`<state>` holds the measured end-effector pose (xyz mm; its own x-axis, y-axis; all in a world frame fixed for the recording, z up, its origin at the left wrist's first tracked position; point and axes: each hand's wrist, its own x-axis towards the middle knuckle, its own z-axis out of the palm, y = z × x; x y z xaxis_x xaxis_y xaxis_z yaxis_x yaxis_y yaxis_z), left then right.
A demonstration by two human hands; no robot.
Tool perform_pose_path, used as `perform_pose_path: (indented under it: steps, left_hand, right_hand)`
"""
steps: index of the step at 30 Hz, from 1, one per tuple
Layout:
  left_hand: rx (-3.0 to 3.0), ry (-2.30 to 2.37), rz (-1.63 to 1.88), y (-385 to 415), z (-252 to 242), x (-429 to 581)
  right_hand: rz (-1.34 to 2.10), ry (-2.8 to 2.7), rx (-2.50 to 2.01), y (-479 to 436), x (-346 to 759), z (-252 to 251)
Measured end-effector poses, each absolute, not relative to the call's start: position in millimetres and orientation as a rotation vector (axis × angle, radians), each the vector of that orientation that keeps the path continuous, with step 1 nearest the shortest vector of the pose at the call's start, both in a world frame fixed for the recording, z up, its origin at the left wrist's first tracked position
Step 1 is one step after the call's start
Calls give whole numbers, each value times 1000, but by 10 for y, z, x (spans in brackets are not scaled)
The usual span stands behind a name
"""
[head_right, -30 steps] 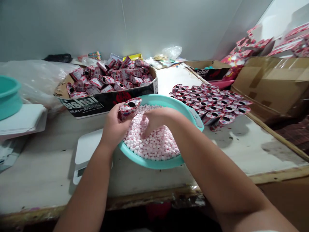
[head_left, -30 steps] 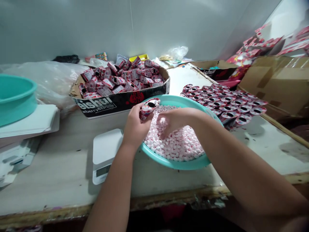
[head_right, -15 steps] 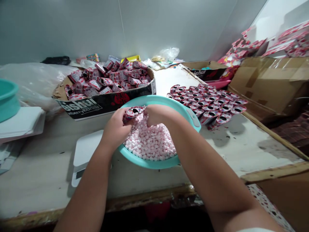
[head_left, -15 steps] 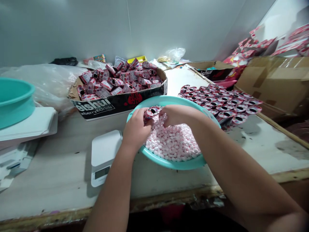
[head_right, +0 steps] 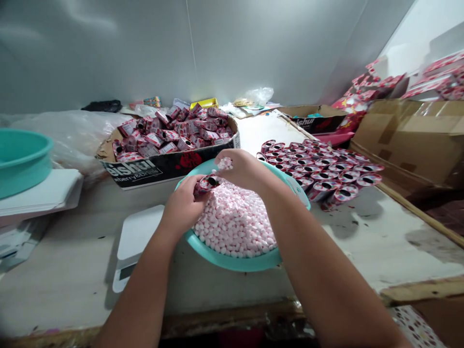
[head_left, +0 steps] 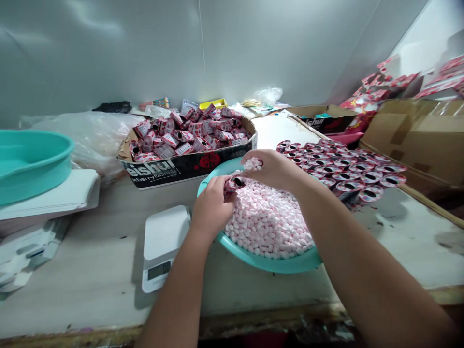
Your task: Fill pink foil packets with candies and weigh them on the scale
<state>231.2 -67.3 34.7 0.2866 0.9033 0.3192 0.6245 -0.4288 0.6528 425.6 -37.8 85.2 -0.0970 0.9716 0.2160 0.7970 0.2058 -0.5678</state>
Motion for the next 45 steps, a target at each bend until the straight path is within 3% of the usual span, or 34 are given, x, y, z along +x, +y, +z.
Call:
perform_pose_path:
  steps: [12, 32, 37, 45]
  left_hand:
    - [2167, 1354, 991, -673, 349, 2302]
    - [2112, 1306, 1062, -665, 376, 2339]
    - [2130, 1273, 1071, -675, 405, 2330]
    - [2079, 1297, 1117, -694, 381, 2319]
  right_hand:
    - [549, -1943, -1417, -401, 4051, 763]
    - [486, -1866, -1037, -400, 4014, 741]
    - [636, -1734, -928, -331, 4092, 750]
    - [400, -1931, -1366, -225, 4294, 696]
